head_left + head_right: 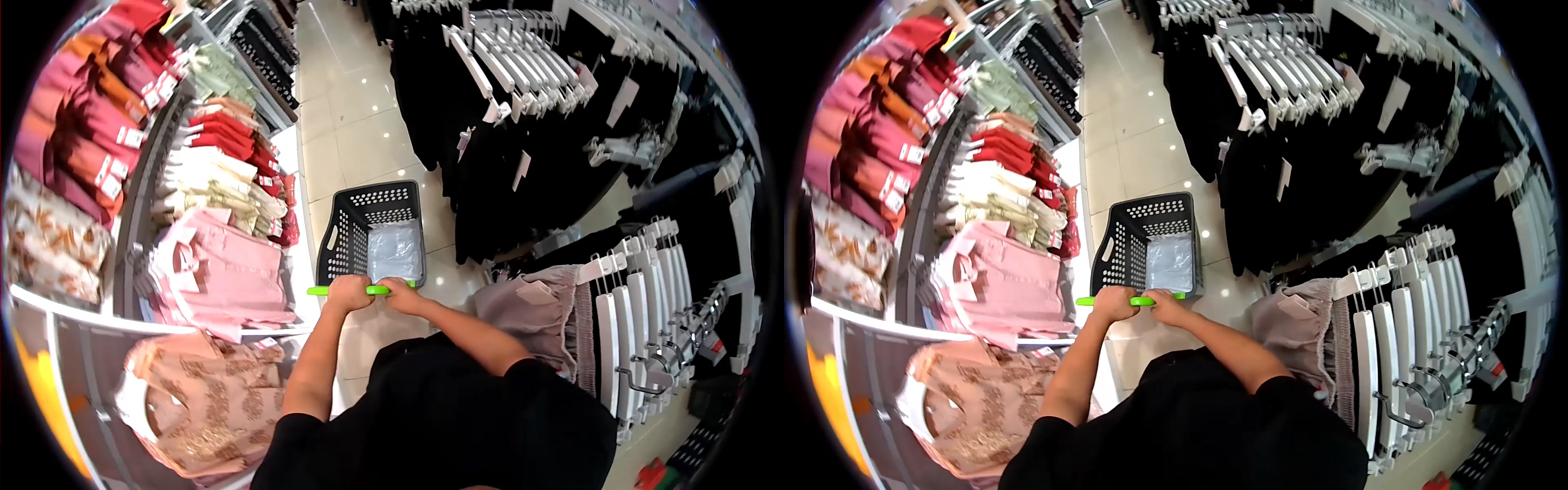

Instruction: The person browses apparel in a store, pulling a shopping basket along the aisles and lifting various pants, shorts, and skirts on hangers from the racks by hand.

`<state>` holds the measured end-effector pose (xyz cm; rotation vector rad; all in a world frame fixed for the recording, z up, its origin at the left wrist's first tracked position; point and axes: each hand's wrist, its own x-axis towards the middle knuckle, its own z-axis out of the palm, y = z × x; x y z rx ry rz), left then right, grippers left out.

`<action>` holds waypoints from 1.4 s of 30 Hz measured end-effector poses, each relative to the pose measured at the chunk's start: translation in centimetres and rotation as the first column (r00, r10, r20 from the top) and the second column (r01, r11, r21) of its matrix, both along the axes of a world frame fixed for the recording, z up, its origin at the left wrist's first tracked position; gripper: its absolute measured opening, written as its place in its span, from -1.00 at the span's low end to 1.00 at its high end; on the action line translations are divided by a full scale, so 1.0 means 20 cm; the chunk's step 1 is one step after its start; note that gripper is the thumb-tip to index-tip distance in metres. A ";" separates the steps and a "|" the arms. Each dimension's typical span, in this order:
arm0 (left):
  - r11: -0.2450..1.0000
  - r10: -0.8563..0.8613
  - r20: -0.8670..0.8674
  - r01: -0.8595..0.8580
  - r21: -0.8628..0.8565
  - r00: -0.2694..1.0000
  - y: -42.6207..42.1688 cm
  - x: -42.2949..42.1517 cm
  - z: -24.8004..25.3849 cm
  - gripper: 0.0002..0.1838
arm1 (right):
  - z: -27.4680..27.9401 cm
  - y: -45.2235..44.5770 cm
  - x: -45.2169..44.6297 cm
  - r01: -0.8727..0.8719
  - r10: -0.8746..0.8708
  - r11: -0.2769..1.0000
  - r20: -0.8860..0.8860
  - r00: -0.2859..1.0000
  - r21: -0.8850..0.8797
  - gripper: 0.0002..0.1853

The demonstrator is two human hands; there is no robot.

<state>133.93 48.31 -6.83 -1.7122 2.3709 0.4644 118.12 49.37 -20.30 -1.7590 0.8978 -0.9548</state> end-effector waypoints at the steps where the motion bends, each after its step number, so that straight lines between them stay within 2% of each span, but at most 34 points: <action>1: 1.000 -0.005 0.009 0.005 -0.005 1.000 -0.05 0.01 -0.02 -0.73 | 0.00 -0.05 0.00 -0.011 0.011 1.000 -0.033 0.999 -0.002 -0.61; 2: 1.000 -0.004 0.005 0.004 -0.014 1.000 -0.09 0.00 -0.04 -0.73 | 0.00 -0.09 -0.02 -0.029 0.028 1.000 -0.079 0.996 -0.006 -0.61; 3: 1.000 -0.019 0.009 0.019 -0.007 1.000 -0.13 0.00 -0.04 -0.73 | 0.00 -0.12 -0.01 -0.001 0.001 1.000 -0.036 0.999 -0.020 -0.61; 14: 0.999 -0.003 -0.001 0.003 0.049 1.000 -0.53 -0.07 0.00 -0.74 | 0.03 -0.48 -0.05 0.089 -0.089 0.993 -0.012 0.996 0.076 -0.59; 17: 1.000 -0.028 -0.036 0.028 -0.011 0.999 -0.57 -0.09 -0.03 -0.74 | 0.02 -0.54 -0.08 0.112 -0.113 0.990 -0.014 0.993 -0.084 -0.70; 18: 1.000 -0.017 -0.065 0.017 0.006 0.998 -0.59 -0.10 -0.02 -0.73 | 0.02 -0.56 -0.09 0.142 -0.145 0.987 -0.032 0.989 -0.074 -0.70; 20: 0.995 -0.083 -0.141 0.073 -0.071 0.986 -0.58 -0.11 -0.06 -0.68 | 0.03 -0.59 -0.11 0.054 -0.053 0.997 -0.024 0.998 0.054 -0.78; 21: 0.996 -0.087 -0.160 0.082 -0.041 0.983 -0.59 -0.13 -0.07 -0.67 | 0.08 -0.58 -0.11 0.120 -0.121 0.991 0.003 0.993 0.062 -0.85; 24: 0.993 -0.070 -0.240 0.090 0.073 0.968 -0.64 -0.11 -0.12 -0.60 | 0.09 -0.62 -0.14 0.072 -0.067 0.992 -0.048 0.997 0.106 -0.87; 26: 0.933 -0.158 -0.430 0.277 0.229 0.889 -0.73 -0.03 -0.25 -0.55 | 0.10 -0.65 -0.11 0.095 -0.093 0.988 -0.029 0.995 0.123 -0.90; 27: 0.878 -0.098 -0.416 0.275 0.392 0.904 -0.79 -0.02 -0.19 -0.53 | 0.09 -0.68 -0.10 0.080 -0.080 0.989 -0.005 0.997 0.125 -0.89; 28: 0.874 -0.109 -0.420 0.288 0.391 0.901 -0.85 -0.01 -0.21 -0.53 | 0.08 -0.71 -0.08 0.067 -0.071 0.990 0.021 0.997 0.125 -0.88; 30: 0.749 -0.145 -0.635 0.503 0.431 0.759 -0.95 0.02 -0.27 -0.55 | 0.10 -0.77 -0.05 0.121 -0.127 0.982 0.034 0.991 0.143 -0.87; 31: 0.738 -0.158 -0.642 0.522 0.428 0.750 -1.00 0.02 -0.21 -0.55 | 0.12 -0.80 -0.05 0.157 -0.166 0.975 0.047 0.985 0.160 -0.86; 33: 0.776 -0.074 -0.527 0.380 0.503 0.847 -1.10 -0.02 -0.11 -0.55 | 0.13 -0.90 -0.04 0.213 -0.217 0.961 0.005 0.976 0.179 -0.87; 34: 0.768 -0.079 -0.542 0.398 0.502 0.837 -1.15 -0.05 -0.11 -0.55 | 0.12 -0.94 -0.03 0.246 -0.246 0.949 -0.026 0.969 0.199 -0.88; 35: 0.723 -0.015 -0.466 0.331 0.606 0.885 -1.22 -0.06 -0.11 -0.55 | 0.12 -1.00 -0.04 0.250 -0.232 0.944 -0.106 0.967 0.216 -0.89; 36: 0.667 0.040 -0.375 0.255 0.700 0.926 -1.26 -0.05 -0.11 -0.54 | 0.12 -1.04 -0.03 0.257 -0.249 0.936 -0.062 0.966 0.242 -0.90; 37: 0.758 -0.029 -0.475 0.329 0.563 0.880 -1.28 -0.04 -0.17 -0.53 | 0.08 -1.08 -0.04 0.249 -0.243 0.949 -0.056 0.968 0.194 -0.90; 38: 0.754 -0.039 -0.474 0.337 0.563 0.880 -1.29 -0.03 -0.23 -0.53 | 0.04 -1.11 -0.04 0.244 -0.240 0.960 -0.044 0.970 0.140 -0.89; 40: 0.750 0.071 -0.514 0.294 0.593 0.855 -1.33 -0.02 -0.25 -0.51 | 0.07 -1.16 -0.03 0.241 -0.235 0.958 -0.058 0.970 0.155 -0.89; 42: 0.743 0.054 -0.502 0.301 0.598 0.863 -1.36 -0.02 -0.25 -0.51 | 0.07 -1.19 -0.04 0.235 -0.226 0.957 -0.069 0.972 0.171 -0.88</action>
